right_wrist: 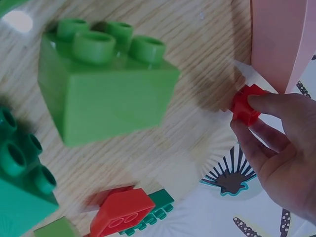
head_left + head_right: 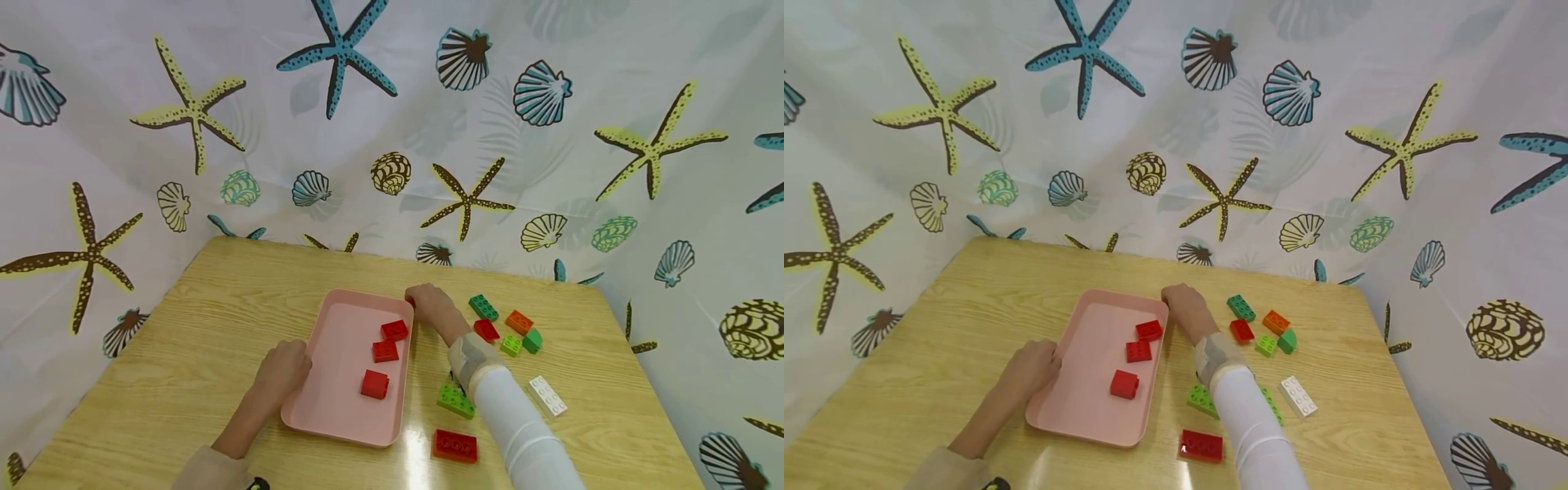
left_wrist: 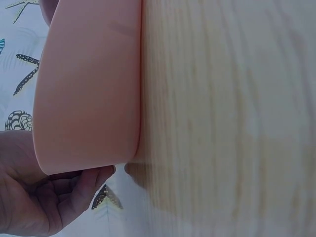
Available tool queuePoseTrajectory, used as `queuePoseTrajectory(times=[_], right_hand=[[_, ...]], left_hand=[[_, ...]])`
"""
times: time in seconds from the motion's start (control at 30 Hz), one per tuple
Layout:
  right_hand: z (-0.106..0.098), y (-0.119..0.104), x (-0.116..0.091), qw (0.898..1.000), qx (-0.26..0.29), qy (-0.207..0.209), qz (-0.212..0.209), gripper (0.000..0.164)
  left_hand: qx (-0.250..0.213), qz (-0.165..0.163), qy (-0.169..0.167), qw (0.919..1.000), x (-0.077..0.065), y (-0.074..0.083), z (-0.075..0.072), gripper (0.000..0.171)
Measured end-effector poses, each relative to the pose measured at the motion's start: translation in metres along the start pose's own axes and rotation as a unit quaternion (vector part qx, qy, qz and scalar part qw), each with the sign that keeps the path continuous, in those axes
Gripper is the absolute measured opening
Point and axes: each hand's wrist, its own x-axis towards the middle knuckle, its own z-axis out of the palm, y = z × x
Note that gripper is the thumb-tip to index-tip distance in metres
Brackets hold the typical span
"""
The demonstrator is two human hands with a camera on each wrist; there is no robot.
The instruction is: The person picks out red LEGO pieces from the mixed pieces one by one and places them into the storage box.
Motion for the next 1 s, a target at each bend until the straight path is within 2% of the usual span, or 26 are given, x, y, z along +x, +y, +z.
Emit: queuePoseTrajectory(times=[0.47,0.67,0.8,1.0], right_hand=[[0.000,0.009,-0.008,1.000,-0.014,0.001,-0.011,0.015],[-0.007,0.010,-0.012,1.000,-0.011,0.014,-0.023,0.016],[-0.012,0.009,-0.013,0.999,-0.024,0.020,-0.038,0.017],[-0.020,0.007,-0.016,0.998,-0.028,0.022,-0.042,0.024]], left_hand=[[-0.002,-0.009,-0.006,0.9999,-0.001,-0.001,0.004,0.018],[0.011,-0.002,0.000,0.9999,0.002,-0.001,0.003,0.018],[0.008,-0.009,-0.007,0.9999,0.003,-0.001,0.002,0.018],[0.006,-0.008,-0.008,0.9999,0.002,-0.001,0.002,0.018]])
